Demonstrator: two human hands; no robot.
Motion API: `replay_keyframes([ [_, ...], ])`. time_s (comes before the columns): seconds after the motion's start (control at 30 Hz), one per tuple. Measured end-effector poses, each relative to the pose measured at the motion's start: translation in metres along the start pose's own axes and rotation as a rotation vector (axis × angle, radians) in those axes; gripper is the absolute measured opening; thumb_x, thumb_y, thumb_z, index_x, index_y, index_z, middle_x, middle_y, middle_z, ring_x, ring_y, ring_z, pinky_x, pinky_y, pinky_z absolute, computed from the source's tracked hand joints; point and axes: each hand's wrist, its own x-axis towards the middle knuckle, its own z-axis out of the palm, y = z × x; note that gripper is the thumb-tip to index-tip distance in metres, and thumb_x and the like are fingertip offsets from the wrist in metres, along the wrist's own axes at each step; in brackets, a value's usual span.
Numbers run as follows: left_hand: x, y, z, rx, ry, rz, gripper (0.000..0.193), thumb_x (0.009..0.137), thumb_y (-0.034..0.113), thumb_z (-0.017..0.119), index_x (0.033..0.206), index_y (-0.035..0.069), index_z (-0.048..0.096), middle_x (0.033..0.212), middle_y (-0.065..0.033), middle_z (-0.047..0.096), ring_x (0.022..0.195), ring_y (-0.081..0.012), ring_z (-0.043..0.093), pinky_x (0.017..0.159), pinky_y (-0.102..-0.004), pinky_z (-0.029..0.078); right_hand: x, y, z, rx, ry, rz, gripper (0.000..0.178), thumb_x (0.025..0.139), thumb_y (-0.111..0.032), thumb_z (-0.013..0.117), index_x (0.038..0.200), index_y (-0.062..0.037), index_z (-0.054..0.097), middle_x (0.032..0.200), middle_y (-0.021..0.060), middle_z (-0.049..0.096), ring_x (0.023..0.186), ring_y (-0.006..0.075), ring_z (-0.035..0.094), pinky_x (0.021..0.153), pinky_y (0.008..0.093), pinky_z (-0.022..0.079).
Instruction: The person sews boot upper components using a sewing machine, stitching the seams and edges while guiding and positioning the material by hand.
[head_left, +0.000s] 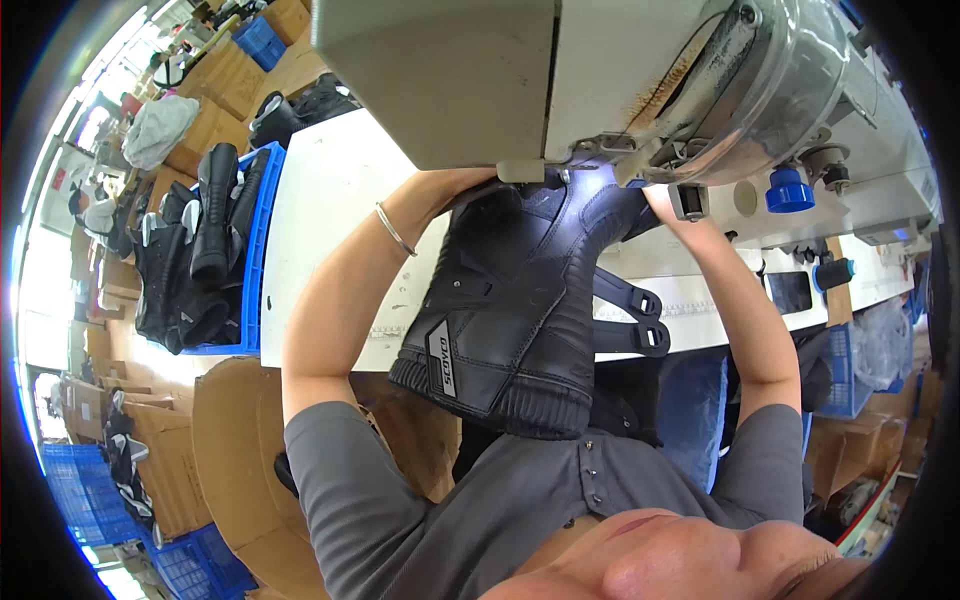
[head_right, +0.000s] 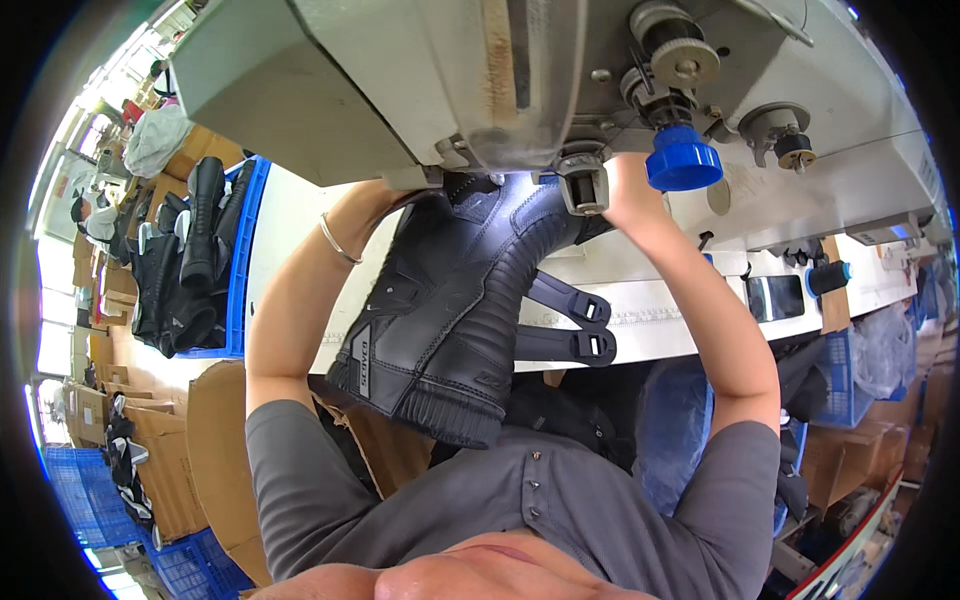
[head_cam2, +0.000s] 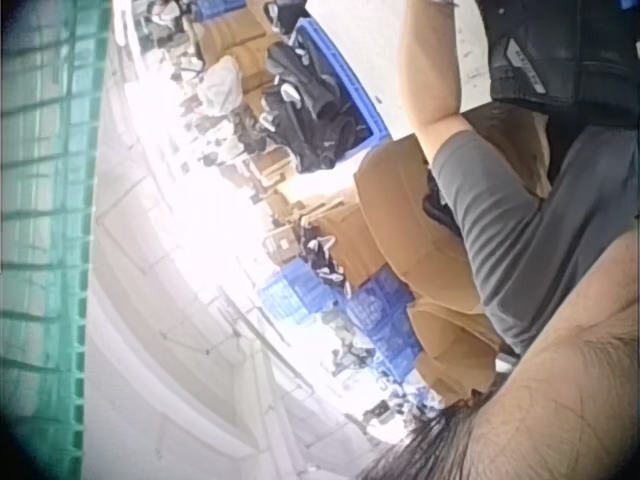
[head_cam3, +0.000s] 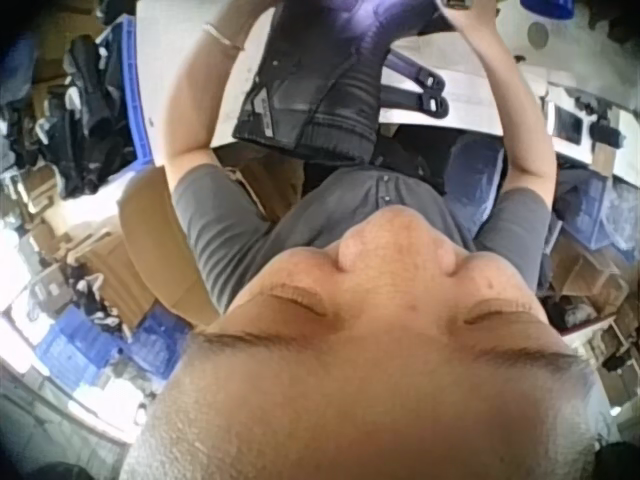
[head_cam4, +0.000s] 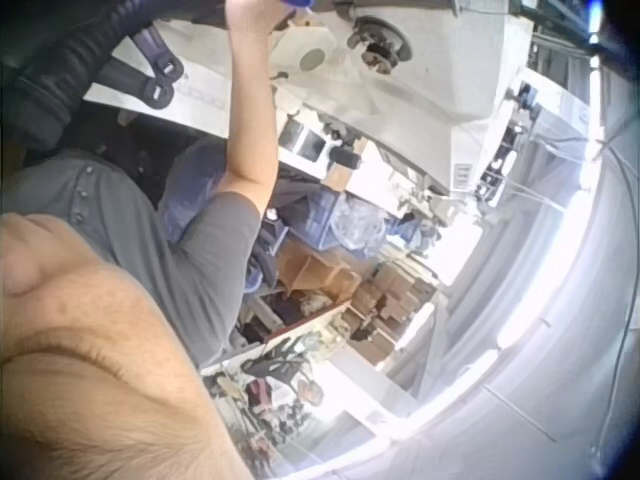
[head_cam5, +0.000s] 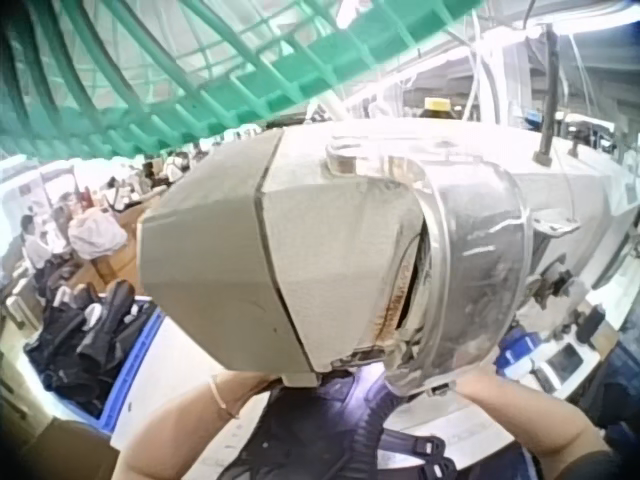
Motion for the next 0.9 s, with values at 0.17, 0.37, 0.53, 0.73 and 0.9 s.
replay_keyframes([
  [0.17,0.0,0.0,0.001,-0.026,0.027,0.071,0.051,0.098,0.023,0.049,0.14,-0.004,0.04,0.137,-0.0169,0.052,0.116,-0.0241,0.059,0.098,-0.0336,0.051,-0.025,-0.055,-0.015,-0.372,0.035,-0.754,0.055,0.075,-0.025,0.073,0.128,-0.0237,0.06,0.13,0.0001,0.055,0.121,0.0149,0.049,0.09,0.0433,0.036],
  [0.37,0.0,0.004,-0.001,0.018,-0.007,0.103,0.054,0.101,0.03,0.042,0.143,-0.003,0.036,0.141,-0.0191,0.047,0.122,-0.0268,0.056,0.101,-0.0357,0.05,-0.019,-0.068,0.004,-0.279,0.202,-0.691,0.048,0.07,-0.019,0.067,0.118,-0.0179,0.063,0.127,0.0023,0.059,0.118,0.0257,0.054,0.096,0.0465,0.04],
  [0.53,-0.002,0.008,0.0,-0.182,0.004,0.009,0.054,0.102,0.032,0.037,0.144,-0.002,0.036,0.141,-0.019,0.047,0.124,-0.0266,0.055,0.1,-0.0353,0.05,-0.022,-0.07,0.011,-0.268,0.307,-0.596,0.037,0.075,-0.02,0.072,0.112,-0.0263,0.07,0.119,-0.0065,0.064,0.101,0.0161,0.06,0.094,0.0424,0.045],
  [0.73,-0.007,0.004,-0.007,-0.052,-0.009,-0.018,0.052,0.099,0.028,0.047,0.143,0.001,0.039,0.139,-0.017,0.051,0.121,-0.0259,0.057,0.097,-0.0337,0.052,-0.022,-0.079,0.013,-0.243,0.354,-0.553,0.034,0.076,-0.021,0.074,0.11,-0.0238,0.071,0.116,-0.0052,0.065,0.094,0.0159,0.059,0.092,0.0434,0.047],
  [0.9,-0.011,-0.017,-0.007,-0.326,-0.082,0.251,0.054,0.093,0.02,0.057,0.142,0.002,0.042,0.134,-0.0184,0.054,0.118,-0.0267,0.058,0.1,-0.0361,0.049,-0.026,-0.086,0.016,-0.259,0.398,-0.528,0.033,0.076,-0.022,0.074,0.109,-0.0233,0.071,0.114,-0.0053,0.065,0.09,0.0157,0.058,0.091,0.0439,0.047],
])
